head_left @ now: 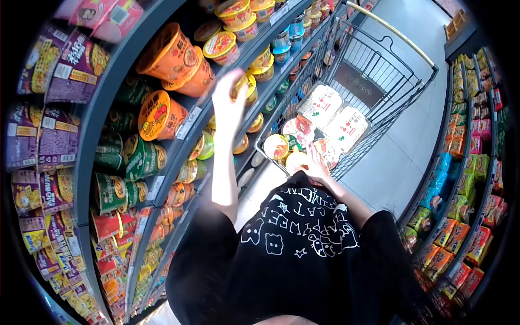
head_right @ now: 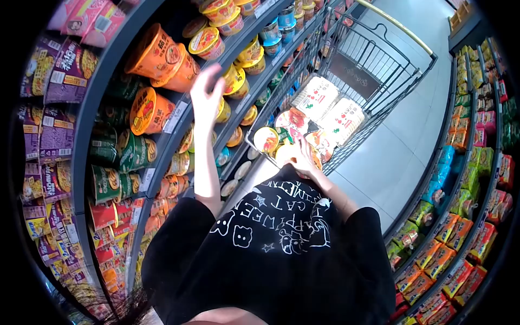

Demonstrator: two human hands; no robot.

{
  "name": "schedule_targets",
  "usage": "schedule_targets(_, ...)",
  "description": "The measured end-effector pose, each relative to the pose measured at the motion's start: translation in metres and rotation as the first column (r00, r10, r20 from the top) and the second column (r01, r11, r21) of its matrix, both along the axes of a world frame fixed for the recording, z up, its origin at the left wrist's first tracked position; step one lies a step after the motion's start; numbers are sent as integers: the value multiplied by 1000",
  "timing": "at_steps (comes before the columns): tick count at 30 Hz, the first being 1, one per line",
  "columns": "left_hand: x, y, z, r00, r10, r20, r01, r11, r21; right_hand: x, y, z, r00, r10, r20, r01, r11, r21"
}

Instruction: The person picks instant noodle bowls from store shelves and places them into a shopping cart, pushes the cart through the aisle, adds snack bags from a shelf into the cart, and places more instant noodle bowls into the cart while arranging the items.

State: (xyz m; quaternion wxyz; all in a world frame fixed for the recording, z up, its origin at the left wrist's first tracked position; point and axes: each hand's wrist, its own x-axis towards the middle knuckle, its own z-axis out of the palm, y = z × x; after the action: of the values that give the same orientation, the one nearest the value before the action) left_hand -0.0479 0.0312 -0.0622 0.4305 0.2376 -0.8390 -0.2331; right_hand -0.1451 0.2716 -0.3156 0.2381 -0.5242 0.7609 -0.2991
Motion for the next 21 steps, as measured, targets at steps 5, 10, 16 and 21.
schedule_targets(5,-73,-89,69,986,156,59,-116,896,-429,-23,13,-18,977,-214,-24,210,973,-95)
schedule_targets(10,-138,-171,69,817,302,491,-211,949,-234,-34,33,-16,945,-327,-11,326,944,-42)
schedule_targets(16,-153,-198,58,810,285,513,-285,955,-81,-38,66,-59,875,-401,271,416,909,4)
schedule_targets(21,-129,-146,67,957,240,162,-222,967,-124,-37,68,-68,887,-373,272,362,928,93)
